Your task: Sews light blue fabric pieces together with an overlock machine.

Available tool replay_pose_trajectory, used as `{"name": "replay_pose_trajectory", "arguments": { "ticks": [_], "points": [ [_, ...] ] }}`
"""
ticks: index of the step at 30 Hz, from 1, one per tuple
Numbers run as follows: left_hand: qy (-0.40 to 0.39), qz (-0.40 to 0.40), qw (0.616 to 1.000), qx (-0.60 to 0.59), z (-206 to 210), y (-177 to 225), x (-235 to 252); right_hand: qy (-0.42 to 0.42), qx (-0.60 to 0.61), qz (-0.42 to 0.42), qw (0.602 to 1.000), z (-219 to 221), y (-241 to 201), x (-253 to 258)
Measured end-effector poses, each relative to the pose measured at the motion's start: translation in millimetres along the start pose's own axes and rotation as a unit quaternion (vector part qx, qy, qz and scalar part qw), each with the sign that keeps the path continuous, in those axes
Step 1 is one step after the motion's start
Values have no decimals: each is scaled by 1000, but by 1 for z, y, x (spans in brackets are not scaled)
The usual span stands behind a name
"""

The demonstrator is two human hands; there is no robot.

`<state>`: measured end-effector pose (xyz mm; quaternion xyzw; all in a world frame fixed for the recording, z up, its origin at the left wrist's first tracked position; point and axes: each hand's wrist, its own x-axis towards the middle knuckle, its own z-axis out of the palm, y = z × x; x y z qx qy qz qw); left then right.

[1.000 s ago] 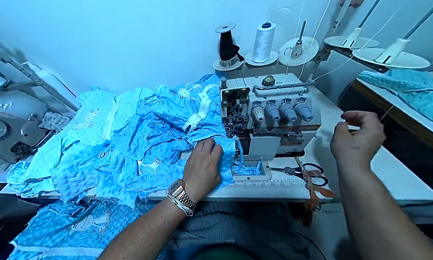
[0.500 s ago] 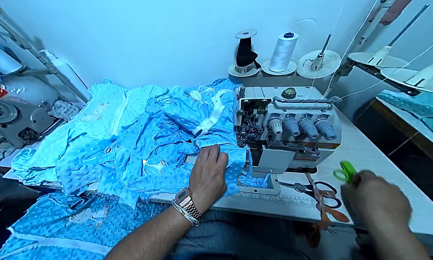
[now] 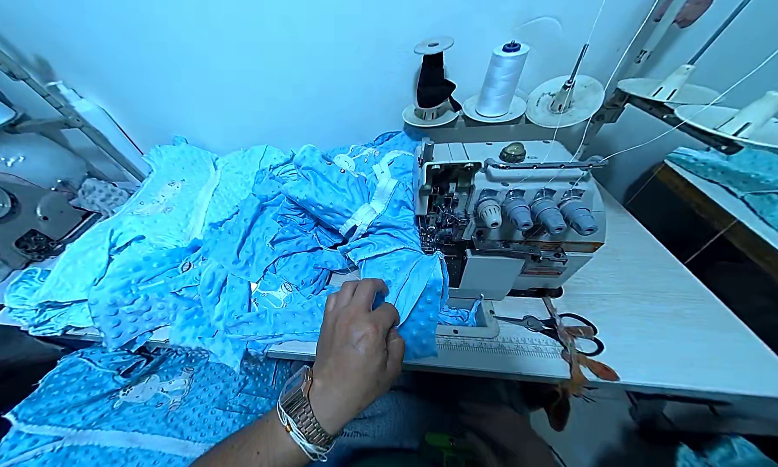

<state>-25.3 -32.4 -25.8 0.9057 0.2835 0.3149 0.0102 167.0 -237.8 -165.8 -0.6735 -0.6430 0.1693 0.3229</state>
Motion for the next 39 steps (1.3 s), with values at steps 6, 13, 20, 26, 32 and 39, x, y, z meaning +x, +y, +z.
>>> {"name": "replay_pose_trajectory", "arguments": {
  "ticks": [6,13,20,26,32,39],
  "points": [
    [69,11,996,-58,5,18,2,158,162,129,965,-34,-45,117],
    [58,27,989,-131,16,18,-20,6,493,238,837,-20,-91,130],
    [51,97,970,-216,16,16,-41,145,476,143,856,-9,-98,89],
    [122,75,947,-289,17,26,-41,167,491,106,849,-8,-103,78],
    [-45,-160,876,-453,9,35,-42,150,454,87,874,-10,-101,76],
    [-106,-312,751,-572,-6,35,-31,172,387,41,905,-9,-98,76]
  ]
}}
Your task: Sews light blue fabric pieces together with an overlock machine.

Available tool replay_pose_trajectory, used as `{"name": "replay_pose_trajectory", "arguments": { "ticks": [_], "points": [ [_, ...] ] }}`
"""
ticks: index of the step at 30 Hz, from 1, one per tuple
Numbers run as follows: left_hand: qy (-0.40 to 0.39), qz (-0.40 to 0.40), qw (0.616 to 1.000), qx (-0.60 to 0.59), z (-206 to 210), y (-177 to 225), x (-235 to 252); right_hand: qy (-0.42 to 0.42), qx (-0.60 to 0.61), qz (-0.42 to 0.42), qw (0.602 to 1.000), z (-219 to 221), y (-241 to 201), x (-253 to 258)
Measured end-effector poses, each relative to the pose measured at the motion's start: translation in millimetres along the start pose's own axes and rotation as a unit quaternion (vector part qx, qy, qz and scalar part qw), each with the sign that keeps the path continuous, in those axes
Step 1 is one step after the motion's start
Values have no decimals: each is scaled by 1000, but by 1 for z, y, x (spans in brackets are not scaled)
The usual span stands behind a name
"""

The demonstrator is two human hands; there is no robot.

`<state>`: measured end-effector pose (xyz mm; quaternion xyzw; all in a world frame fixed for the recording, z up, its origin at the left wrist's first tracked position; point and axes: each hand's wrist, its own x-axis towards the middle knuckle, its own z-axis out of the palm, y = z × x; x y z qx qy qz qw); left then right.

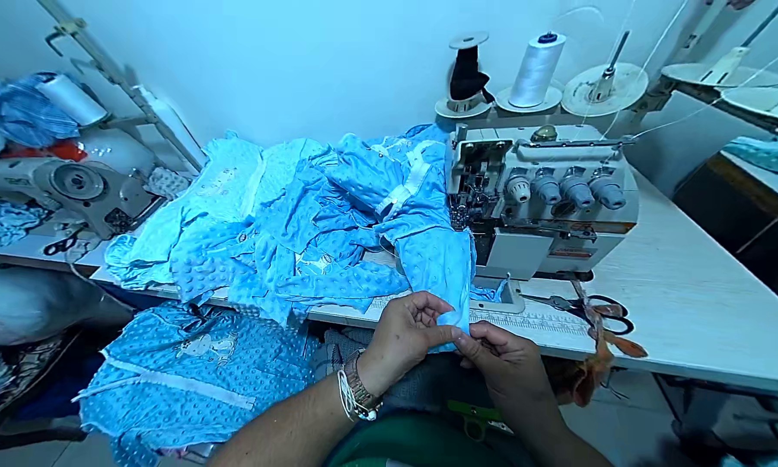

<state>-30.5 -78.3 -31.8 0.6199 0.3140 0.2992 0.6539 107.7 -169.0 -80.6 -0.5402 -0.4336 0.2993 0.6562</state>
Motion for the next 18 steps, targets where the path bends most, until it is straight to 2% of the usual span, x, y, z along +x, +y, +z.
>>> {"name": "replay_pose_trajectory", "arguments": {
  "ticks": [3,6,9,11,15,18],
  "points": [
    [42,158,980,117,-2,-7,-3,-6,-1,-14,1000,1,-3,2],
    [73,332,917,211,-4,-11,-5,-19,1,-19,1000,2,-8,1],
    [91,431,861,254,-4,-12,-3,-25,7,-10,1000,2,-13,0],
    [85,454,848,260,-4,-14,-3,-32,16,-4,999,3,-13,-1],
    [66,443,858,250,-6,-16,-4,-47,36,-5,998,2,-13,1],
    [70,453,845,275,-10,-16,-4,-61,42,9,997,-1,-16,3]
  ]
}}
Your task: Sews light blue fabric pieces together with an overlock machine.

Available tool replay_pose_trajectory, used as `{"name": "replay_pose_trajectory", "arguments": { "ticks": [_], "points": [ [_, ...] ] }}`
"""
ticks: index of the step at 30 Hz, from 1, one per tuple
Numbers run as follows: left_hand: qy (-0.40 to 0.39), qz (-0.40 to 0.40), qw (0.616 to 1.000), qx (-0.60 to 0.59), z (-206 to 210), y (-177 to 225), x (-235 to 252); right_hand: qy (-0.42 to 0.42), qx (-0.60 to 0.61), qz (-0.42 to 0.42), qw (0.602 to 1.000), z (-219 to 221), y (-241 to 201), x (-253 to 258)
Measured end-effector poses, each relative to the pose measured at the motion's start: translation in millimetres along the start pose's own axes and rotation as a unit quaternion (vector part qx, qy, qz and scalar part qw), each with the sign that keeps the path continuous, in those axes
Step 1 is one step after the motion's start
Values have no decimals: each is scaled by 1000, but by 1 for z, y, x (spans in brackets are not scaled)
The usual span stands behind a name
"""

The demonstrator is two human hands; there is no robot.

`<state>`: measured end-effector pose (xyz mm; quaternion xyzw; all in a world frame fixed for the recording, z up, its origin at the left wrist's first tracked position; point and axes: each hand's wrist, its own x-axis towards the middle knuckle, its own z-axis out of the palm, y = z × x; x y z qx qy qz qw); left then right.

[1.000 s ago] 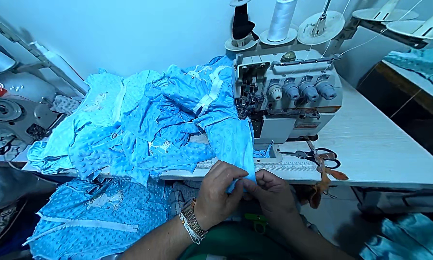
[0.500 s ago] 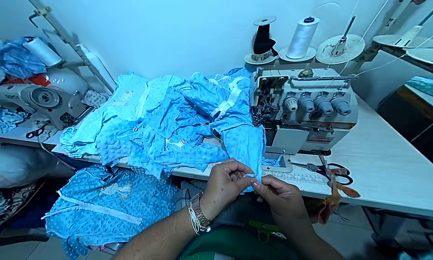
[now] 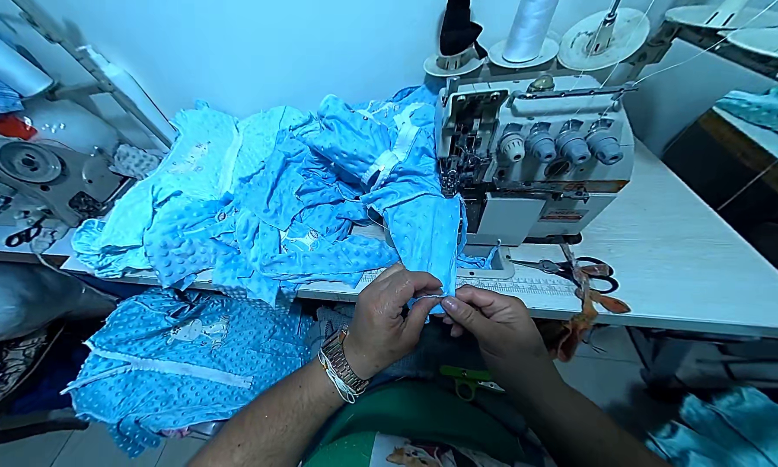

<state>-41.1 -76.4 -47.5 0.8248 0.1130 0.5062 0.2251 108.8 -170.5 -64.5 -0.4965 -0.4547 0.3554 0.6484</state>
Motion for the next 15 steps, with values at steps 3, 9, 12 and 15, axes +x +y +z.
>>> {"name": "replay_pose_trajectory", "arguments": {
  "ticks": [3,9,12,15],
  "points": [
    [-7,16,1000,10,-2,0,-3,-16,14,24,999,-3,-2,1],
    [-27,80,996,20,-1,-2,-12,-36,70,126,989,-6,-6,0],
    [-49,103,992,59,-3,1,-15,-33,88,151,984,-7,-6,-1],
    [-43,121,989,79,-5,2,-18,-38,101,142,984,-6,-8,-3]
  ]
}}
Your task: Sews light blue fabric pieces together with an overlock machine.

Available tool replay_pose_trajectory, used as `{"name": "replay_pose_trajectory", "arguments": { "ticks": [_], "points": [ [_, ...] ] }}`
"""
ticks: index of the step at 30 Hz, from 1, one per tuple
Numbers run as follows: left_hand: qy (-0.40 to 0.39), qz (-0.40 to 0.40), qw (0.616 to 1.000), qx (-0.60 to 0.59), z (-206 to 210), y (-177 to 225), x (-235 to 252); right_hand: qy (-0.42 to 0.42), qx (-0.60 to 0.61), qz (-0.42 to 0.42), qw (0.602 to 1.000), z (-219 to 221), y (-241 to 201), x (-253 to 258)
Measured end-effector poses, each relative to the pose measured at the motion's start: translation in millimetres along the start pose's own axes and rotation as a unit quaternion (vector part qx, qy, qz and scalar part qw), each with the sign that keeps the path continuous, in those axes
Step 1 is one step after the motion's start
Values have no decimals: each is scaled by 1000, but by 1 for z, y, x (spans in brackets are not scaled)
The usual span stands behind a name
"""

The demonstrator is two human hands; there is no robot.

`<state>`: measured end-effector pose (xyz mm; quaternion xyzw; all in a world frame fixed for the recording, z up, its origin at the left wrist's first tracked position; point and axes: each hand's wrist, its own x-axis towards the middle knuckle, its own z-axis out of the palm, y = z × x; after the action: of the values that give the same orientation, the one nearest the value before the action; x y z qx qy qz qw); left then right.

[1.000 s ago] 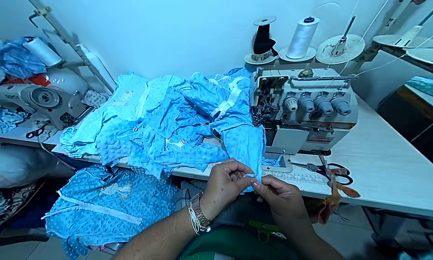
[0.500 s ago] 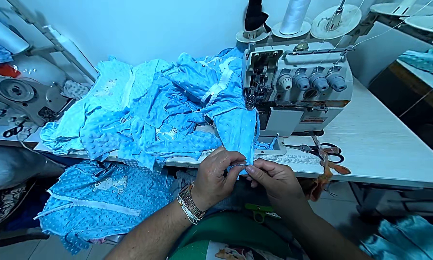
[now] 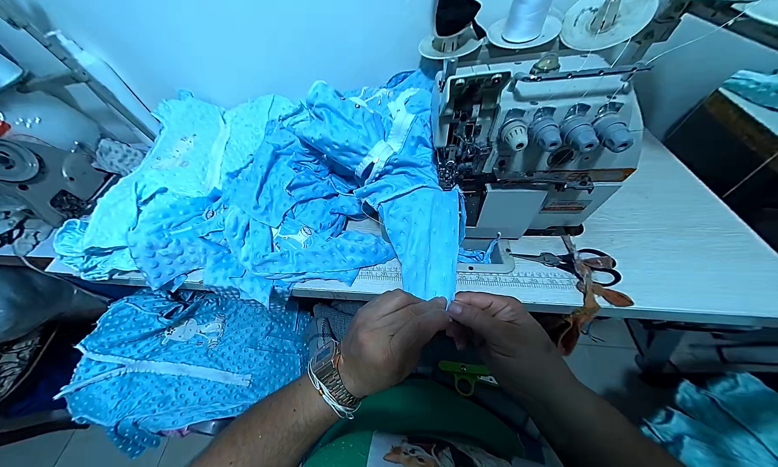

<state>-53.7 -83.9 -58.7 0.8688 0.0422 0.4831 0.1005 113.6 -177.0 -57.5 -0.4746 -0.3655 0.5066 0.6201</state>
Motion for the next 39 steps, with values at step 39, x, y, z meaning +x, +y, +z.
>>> {"name": "replay_pose_trajectory", "arguments": {
  "ticks": [39],
  "points": [
    [-90,36,983,156,34,-55,29,36,45,-8,998,9,21,-7]
  ]
}}
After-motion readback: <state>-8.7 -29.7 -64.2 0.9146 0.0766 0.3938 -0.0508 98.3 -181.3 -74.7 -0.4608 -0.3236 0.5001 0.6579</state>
